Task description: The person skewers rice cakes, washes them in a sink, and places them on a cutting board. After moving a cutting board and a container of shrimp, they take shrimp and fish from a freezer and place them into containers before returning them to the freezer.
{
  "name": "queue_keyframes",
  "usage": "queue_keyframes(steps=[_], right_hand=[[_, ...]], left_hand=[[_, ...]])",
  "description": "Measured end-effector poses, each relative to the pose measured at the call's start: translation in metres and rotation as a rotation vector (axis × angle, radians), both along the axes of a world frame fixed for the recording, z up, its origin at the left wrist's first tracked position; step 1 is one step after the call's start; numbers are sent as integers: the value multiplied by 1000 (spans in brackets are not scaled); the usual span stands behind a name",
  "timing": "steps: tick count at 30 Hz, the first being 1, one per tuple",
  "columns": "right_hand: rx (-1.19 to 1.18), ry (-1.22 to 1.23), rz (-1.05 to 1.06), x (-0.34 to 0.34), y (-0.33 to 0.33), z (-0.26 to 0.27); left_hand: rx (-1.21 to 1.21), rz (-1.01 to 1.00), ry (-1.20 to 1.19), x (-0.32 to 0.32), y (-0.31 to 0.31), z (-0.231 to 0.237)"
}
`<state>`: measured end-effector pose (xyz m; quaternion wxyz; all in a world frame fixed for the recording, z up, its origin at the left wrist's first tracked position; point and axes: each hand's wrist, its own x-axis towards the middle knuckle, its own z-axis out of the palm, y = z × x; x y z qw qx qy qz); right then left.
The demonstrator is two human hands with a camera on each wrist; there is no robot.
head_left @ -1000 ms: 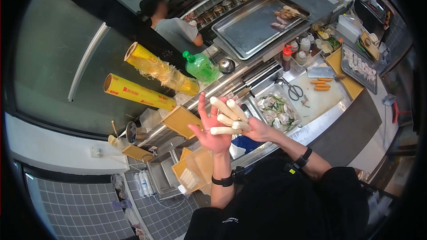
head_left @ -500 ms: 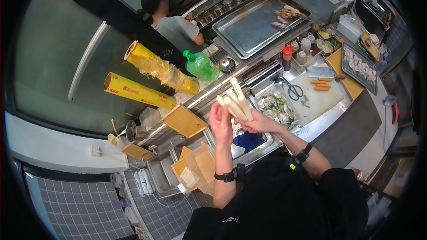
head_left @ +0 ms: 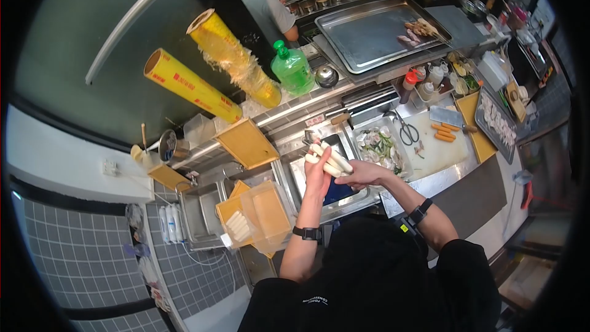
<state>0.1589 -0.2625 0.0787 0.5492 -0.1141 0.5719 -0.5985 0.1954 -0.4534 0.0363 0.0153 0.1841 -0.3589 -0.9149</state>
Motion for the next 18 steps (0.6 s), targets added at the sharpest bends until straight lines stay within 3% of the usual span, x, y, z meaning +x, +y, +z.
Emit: queue_keyframes(steps=[1, 3, 4, 8, 13, 18], right_hand=[[14, -4, 17, 4, -4, 3], [171, 412, -143, 11, -11, 7], [219, 426, -89, 8, -13, -2], [164, 434, -32, 12, -15, 0], [-35, 56, -44, 16, -9, -4], [-68, 63, -66, 17, 1, -4]], left_hand=[[14, 17, -4, -2, -2, -4], [126, 120, -120, -5, -7, -7], [85, 117, -130, -4, -7, -6], [213, 33, -137, -6, -10, 8], [231, 19, -133, -11, -19, -2], [257, -22, -92, -11, -22, 8]])
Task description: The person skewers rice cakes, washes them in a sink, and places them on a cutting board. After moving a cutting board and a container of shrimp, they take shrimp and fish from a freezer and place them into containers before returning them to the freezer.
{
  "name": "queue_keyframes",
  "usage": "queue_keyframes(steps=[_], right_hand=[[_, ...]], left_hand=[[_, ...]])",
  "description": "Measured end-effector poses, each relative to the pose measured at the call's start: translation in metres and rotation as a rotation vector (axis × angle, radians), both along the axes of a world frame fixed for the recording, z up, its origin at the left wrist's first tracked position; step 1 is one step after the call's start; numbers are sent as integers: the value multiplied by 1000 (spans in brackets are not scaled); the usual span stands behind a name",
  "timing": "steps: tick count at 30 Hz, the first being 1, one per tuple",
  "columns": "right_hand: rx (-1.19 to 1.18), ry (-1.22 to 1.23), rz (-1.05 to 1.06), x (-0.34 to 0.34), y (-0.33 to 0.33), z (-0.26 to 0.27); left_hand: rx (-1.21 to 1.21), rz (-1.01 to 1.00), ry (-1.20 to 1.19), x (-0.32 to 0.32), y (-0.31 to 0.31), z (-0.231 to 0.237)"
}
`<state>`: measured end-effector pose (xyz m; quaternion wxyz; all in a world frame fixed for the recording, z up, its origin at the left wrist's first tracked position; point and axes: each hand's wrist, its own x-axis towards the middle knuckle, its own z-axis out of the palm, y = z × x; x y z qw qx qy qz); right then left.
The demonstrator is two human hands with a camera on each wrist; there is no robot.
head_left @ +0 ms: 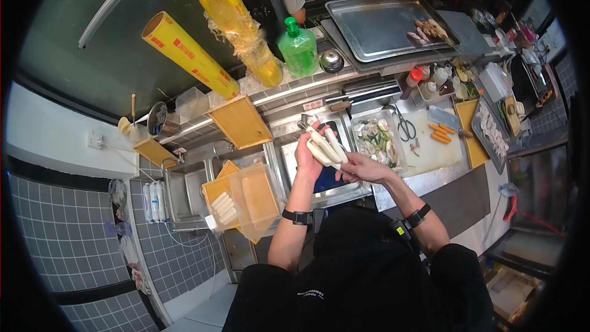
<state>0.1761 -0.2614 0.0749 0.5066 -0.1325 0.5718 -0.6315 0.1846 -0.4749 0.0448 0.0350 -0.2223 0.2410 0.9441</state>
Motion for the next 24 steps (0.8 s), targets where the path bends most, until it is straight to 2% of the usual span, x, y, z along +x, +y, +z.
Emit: queue_keyframes(steps=[8, 11, 14, 16, 17, 19, 23, 24], right_hand=[[68, 101, -72, 9, 7, 13], [127, 82, -180, 15, 10, 14], [213, 187, -160, 16, 10, 0], [232, 378, -190, 20, 7, -11], [232, 376, -196, 22, 8, -16], [251, 538, -189, 25, 7, -16], [304, 541, -105, 30, 5, -7], [301, 555, -103, 31, 4, -7]], left_hand=[[20, -13, 66, -2, -5, -6], [7, 77, 90, -2, -4, -5], [-13, 77, 109, -1, -2, -4], [124, 112, 131, 2, 2, 10], [124, 106, 130, 3, 4, 16], [48, 79, 145, 0, 6, 21], [-245, 49, 30, -8, 6, 4], [-248, 47, 33, -9, 8, 8]])
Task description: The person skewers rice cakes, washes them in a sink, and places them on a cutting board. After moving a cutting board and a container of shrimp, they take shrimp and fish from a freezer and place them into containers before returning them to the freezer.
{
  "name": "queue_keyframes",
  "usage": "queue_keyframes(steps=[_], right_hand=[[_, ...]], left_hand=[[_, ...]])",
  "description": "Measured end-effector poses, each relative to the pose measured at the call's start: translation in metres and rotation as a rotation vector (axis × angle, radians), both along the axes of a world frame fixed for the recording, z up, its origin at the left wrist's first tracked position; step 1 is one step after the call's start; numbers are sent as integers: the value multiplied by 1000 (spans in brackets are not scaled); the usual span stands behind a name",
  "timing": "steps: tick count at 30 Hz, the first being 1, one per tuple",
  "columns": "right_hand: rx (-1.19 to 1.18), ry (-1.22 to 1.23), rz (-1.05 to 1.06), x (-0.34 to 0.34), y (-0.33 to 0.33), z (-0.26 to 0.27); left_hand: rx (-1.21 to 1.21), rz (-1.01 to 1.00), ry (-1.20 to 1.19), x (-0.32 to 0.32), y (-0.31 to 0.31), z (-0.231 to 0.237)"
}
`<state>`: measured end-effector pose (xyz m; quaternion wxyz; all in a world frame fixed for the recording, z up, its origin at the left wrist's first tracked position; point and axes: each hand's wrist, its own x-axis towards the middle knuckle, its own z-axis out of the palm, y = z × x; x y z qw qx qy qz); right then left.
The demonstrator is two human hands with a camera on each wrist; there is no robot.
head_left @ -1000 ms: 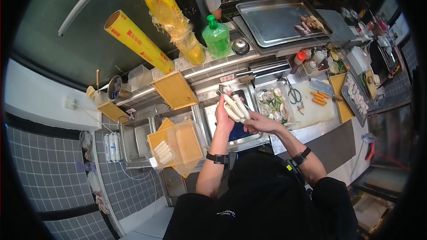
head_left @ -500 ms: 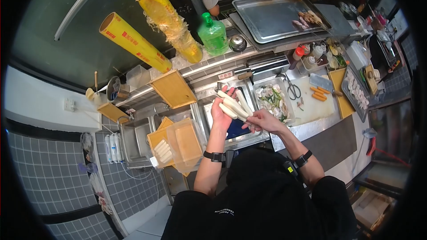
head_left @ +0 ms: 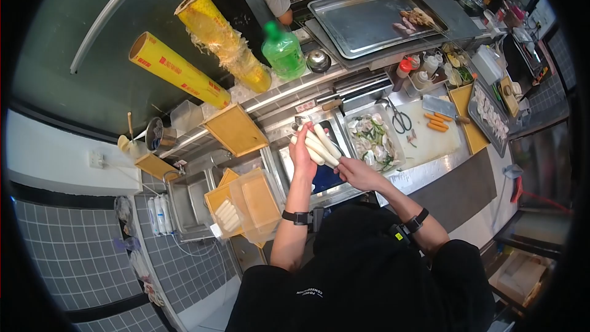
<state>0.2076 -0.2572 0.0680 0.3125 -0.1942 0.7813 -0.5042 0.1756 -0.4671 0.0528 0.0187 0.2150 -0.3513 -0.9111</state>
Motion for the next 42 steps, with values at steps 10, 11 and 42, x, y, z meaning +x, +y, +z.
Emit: queue_keyframes(steps=[10, 11, 42], right_hand=[[-19, 75, -90, 6, -4, -7], [-20, 75, -95, 6, -5, -6], [21, 229, -305, -4, -11, 24]], left_hand=[[-68, 48, 34, 2, 11, 24], [-54, 46, 6, 1, 12, 25], [11, -73, 161, 10, 55, 32]])
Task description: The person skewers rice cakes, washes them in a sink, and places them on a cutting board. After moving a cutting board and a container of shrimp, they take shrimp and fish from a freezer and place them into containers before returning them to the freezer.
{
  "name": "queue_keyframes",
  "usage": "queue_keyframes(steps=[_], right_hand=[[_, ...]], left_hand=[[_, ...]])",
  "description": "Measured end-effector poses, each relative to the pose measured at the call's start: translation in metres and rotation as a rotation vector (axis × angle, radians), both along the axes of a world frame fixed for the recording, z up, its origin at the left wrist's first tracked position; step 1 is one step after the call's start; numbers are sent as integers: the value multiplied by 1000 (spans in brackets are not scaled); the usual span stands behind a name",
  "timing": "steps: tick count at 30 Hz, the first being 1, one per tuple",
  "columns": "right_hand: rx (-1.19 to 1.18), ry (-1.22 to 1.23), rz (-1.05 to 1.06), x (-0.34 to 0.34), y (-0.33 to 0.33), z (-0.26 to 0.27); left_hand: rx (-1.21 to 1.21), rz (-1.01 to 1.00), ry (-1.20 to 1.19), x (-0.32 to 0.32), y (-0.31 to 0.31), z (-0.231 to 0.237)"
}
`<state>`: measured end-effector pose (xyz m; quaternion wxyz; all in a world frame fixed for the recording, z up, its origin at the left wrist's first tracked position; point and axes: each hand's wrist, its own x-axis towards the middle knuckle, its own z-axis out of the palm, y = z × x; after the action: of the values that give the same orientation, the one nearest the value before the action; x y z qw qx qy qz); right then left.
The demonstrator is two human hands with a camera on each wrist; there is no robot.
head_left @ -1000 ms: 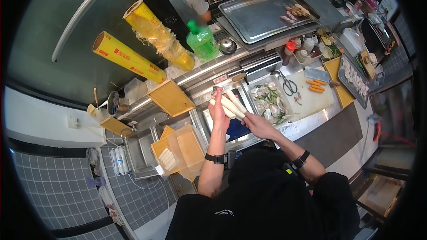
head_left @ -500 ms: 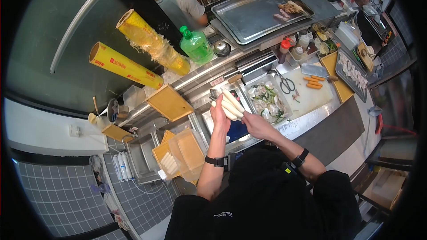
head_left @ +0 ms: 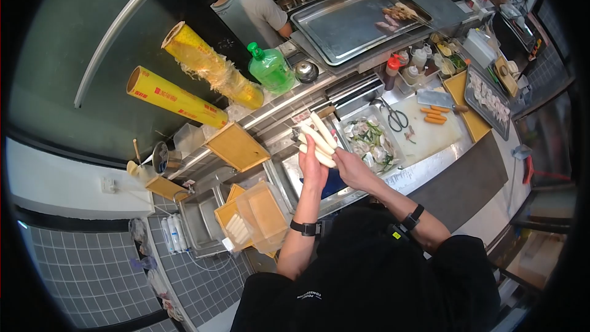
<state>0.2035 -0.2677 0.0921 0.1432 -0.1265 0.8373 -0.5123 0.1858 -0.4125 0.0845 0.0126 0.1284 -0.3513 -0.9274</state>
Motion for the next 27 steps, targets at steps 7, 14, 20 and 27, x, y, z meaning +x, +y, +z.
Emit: queue_keyframes(steps=[7, 14, 20, 27], right_hand=[[-11, 65, 40, 3, 2, 4], [-206, -69, 234, 9, 17, 8], [-114, 34, 183, 11, 19, 5], [-73, 8, 83, 16, 17, 6]], left_hand=[[-31, 65, -57, -12, -15, 7], [-21, 70, -79, -17, -22, 9], [-116, 29, -84, -20, -18, 7], [-249, 96, -127, -19, -8, 1]])
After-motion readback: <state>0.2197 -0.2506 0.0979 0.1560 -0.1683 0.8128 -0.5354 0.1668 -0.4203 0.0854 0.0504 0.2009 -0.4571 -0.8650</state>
